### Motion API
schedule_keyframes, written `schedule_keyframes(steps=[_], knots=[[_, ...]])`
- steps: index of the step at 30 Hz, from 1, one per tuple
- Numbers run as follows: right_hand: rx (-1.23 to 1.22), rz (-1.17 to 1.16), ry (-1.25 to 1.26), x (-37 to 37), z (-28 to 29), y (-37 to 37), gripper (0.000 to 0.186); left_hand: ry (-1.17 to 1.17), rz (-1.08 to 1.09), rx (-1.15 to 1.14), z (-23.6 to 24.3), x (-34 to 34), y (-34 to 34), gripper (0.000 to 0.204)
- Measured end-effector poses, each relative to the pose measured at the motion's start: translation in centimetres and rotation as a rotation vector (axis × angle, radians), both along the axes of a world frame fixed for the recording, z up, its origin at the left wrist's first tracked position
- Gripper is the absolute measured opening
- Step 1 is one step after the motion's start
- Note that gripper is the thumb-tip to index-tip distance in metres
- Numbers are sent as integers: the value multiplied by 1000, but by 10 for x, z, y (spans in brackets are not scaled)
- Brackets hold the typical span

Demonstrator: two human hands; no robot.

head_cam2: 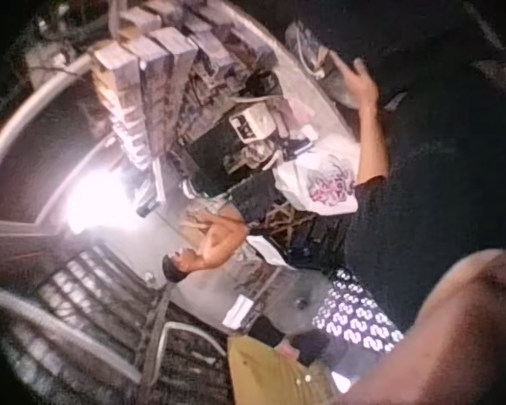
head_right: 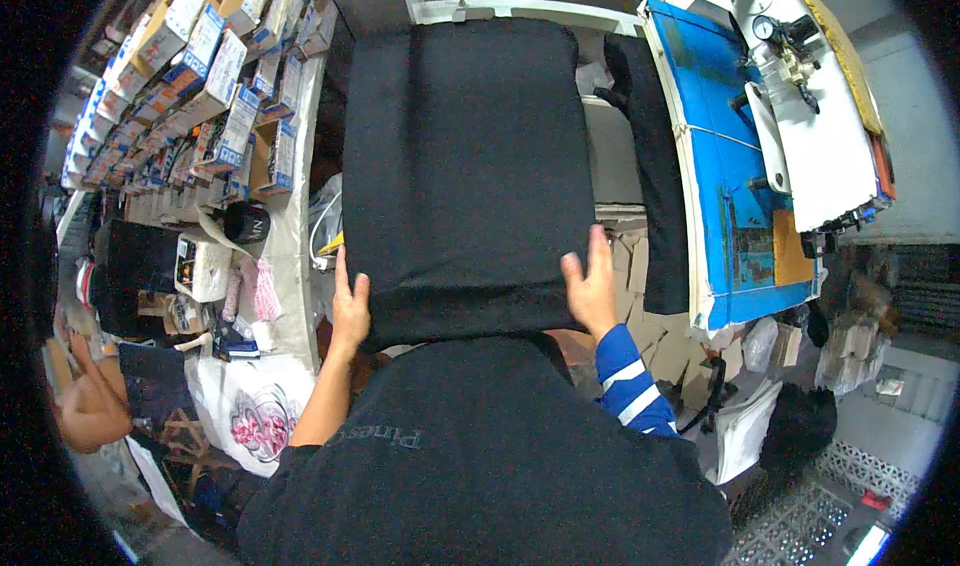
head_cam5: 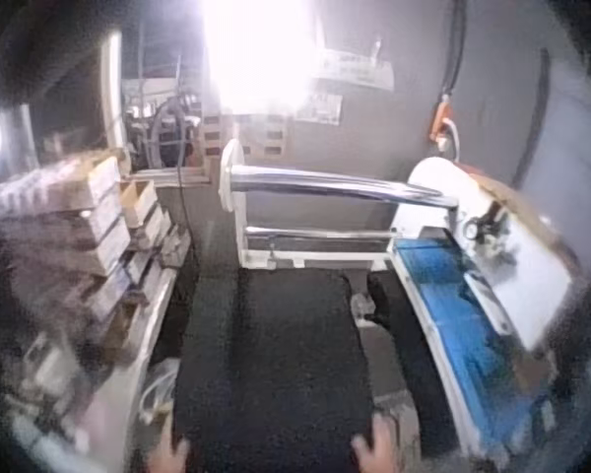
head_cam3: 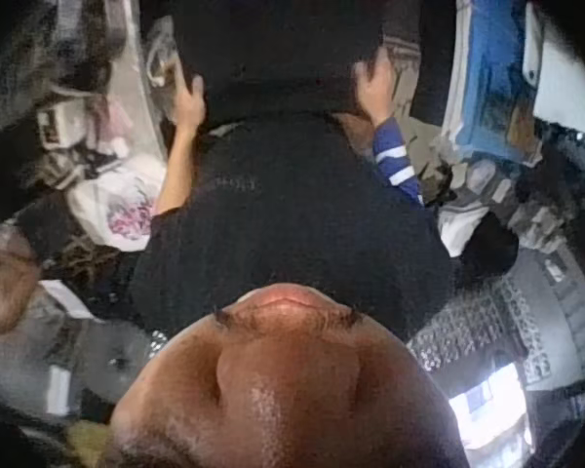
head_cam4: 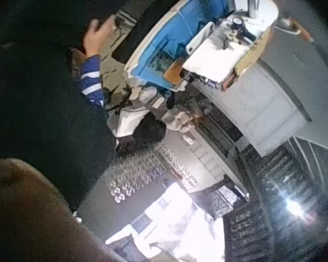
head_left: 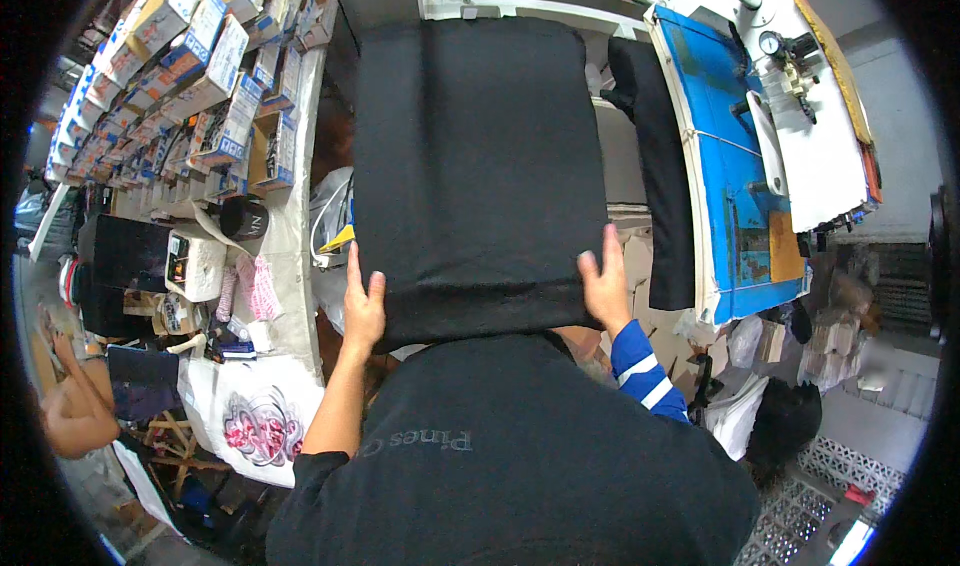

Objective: The person places a black t-shirt on a heat press machine, aligns a transfer sheet with a medical technology design, and closes the press. They repeat this process for multiple shirts, stacking the finished items.

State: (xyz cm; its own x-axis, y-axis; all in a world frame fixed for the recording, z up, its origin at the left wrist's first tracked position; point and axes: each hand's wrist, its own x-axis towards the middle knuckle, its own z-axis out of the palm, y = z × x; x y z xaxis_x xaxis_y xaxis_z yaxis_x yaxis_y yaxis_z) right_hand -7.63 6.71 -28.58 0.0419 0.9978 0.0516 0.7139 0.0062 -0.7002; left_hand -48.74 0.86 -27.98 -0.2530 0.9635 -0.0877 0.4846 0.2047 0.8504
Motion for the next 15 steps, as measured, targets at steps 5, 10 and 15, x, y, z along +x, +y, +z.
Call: schedule_keyframes(steps=[5,10,15], knots=[[-644,-287,1023,51,-22,26,33,-1088,194,-262,-49,-65,3,36],[-478,-241,1151,74,-9,18,14,-981,176,-318,-38,-105,-15,27],[-510,-296,1021,64,-13,12,14,-958,211,-321,-35,-102,-19,21]])
